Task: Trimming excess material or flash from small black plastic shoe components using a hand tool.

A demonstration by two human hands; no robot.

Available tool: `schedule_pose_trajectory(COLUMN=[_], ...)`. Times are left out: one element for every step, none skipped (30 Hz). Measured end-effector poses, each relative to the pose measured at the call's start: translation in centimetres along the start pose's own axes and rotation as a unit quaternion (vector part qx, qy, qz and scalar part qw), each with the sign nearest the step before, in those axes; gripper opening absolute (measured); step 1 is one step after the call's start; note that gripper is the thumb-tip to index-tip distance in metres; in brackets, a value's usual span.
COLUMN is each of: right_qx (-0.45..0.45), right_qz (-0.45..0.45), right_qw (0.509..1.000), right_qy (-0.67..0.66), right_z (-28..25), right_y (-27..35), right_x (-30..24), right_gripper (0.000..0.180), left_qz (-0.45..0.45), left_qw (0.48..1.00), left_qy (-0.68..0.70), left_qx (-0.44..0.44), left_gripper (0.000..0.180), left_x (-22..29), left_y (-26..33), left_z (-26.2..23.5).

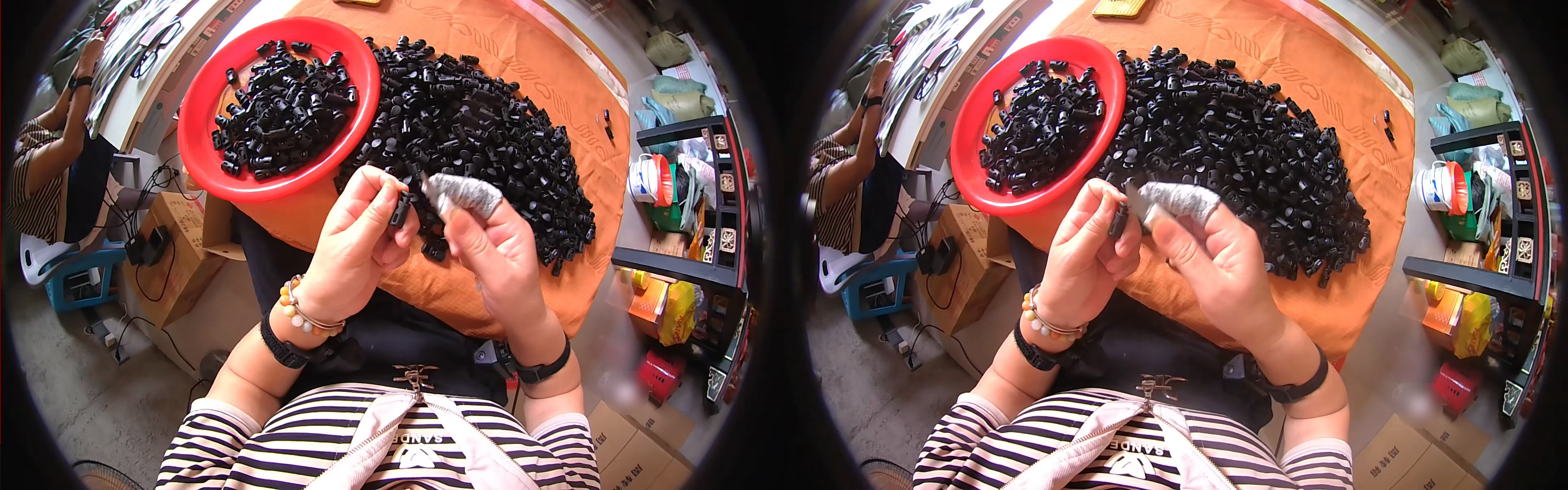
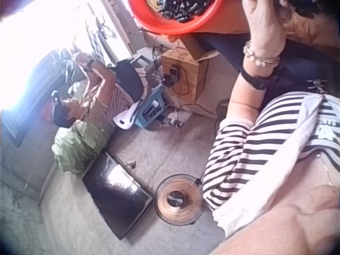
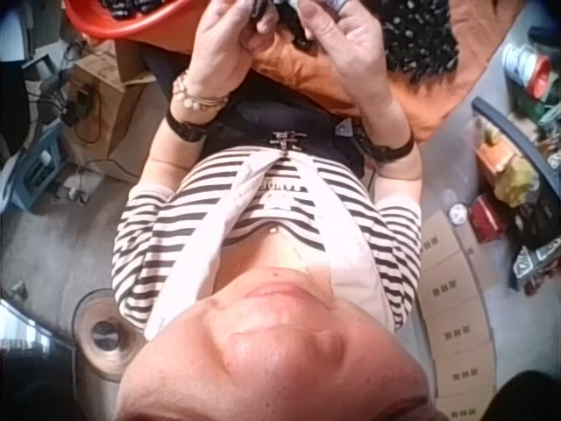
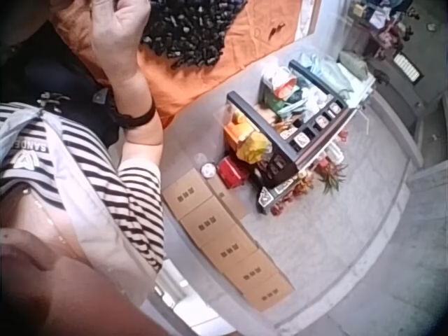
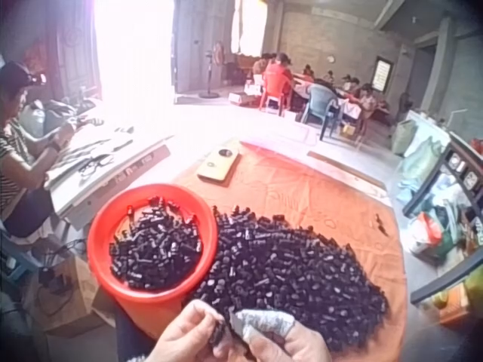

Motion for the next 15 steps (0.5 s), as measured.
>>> schedule_pose_trajectory(right_qx=[0.021, 0.031, 0.042, 0.045, 0.039, 0.032, 0.034, 0.029, 0.025, 0.026, 0.032, 0.029, 0.026, 0.043, 0.052], right_qz=[0.013, -0.012, -0.038, -0.039, -0.054, -0.07, -0.07, -0.065, -0.06, -0.074, -0.075, -0.065, -0.055, -0.076, -0.051], right_qw=[1.0, 0.999, 0.998, 0.998, 0.998, 0.997, 0.997, 0.997, 0.998, 0.996, 0.996, 0.997, 0.998, 0.994, 0.997], right_qy=[0.009, 0.008, 0.008, 0.008, 0.012, 0.015, 0.015, 0.013, 0.012, 0.036, 0.038, 0.028, 0.017, 0.067, 0.01], right_z=[-0.3, -0.3, -0.2, 0.0, 0.1, 0.4, 0.6, 0.8, 1.0, 0.8, 0.7, 0.7, 0.5, -0.2, 0.0], right_y=[-0.1, -0.3, -0.6, -0.8, -1.0, -1.2, -1.4, -1.4, -1.5, -1.8, -2.0, -2.2, -2.3, -2.4, -2.2], right_x=[-0.1, -0.3, -0.4, -0.2, -0.1, -0.1, -0.1, -0.1, 0.0, 0.3, 0.2, 0.2, 0.1, 0.1, -1.0], right_gripper=[0.031, 0.034, 0.037, 0.037, 0.039, 0.042, 0.042, 0.042, 0.043, 0.043, 0.043, 0.042, 0.042, 0.04, 0.039], left_qz=[-0.002, -0.003, -0.006, -0.009, -0.011, -0.016, -0.02, -0.022, -0.024, -0.027, -0.031, -0.021, -0.01, 0.004, 0.008], left_qw=[1.0, 1.0, 1.0, 1.0, 1.0, 1.0, 1.0, 1.0, 0.999, 0.999, 0.999, 1.0, 1.0, 1.0, 1.0], left_qy=[0.001, 0.001, 0.002, 0.003, 0.003, 0.003, 0.003, 0.003, -0.006, -0.015, -0.014, -0.016, -0.017, -0.026, -0.015], left_qx=[-0.006, -0.007, -0.005, -0.004, -0.006, 0.002, 0.009, 0.007, 0.022, 0.037, 0.033, 0.005, -0.023, -0.011, 0.013], left_gripper=[0.012, 0.012, 0.012, 0.012, 0.012, 0.011, 0.011, 0.011, 0.011, 0.01, 0.01, 0.011, 0.011, 0.012, 0.013], left_x=[-0.1, -0.1, -0.1, -0.2, -0.3, -0.3, -0.4, -0.5, -0.5, -0.7, -0.7, -0.6, -0.4, 0.0, 0.5], left_y=[0.0, 0.0, 0.0, 0.0, 0.0, 0.0, 0.0, 0.1, 0.1, 0.1, 0.0, 0.1, 0.0, 0.0, 0.1], left_z=[0.1, 0.1, 0.3, 0.4, 0.5, 0.5, 0.5, 0.7, 1.0, 1.1, 0.9, 0.7, 0.8, 0.8, 0.5])
Point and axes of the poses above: each hand's wrist, its own y-axis away from the middle knuckle, its own z-axis out of the palm, x = y × z, the point moved 5 cm from there along -y, towards the middle knuckle, and after that the axes turned 1 degree about -x, right-handed, at the moved point
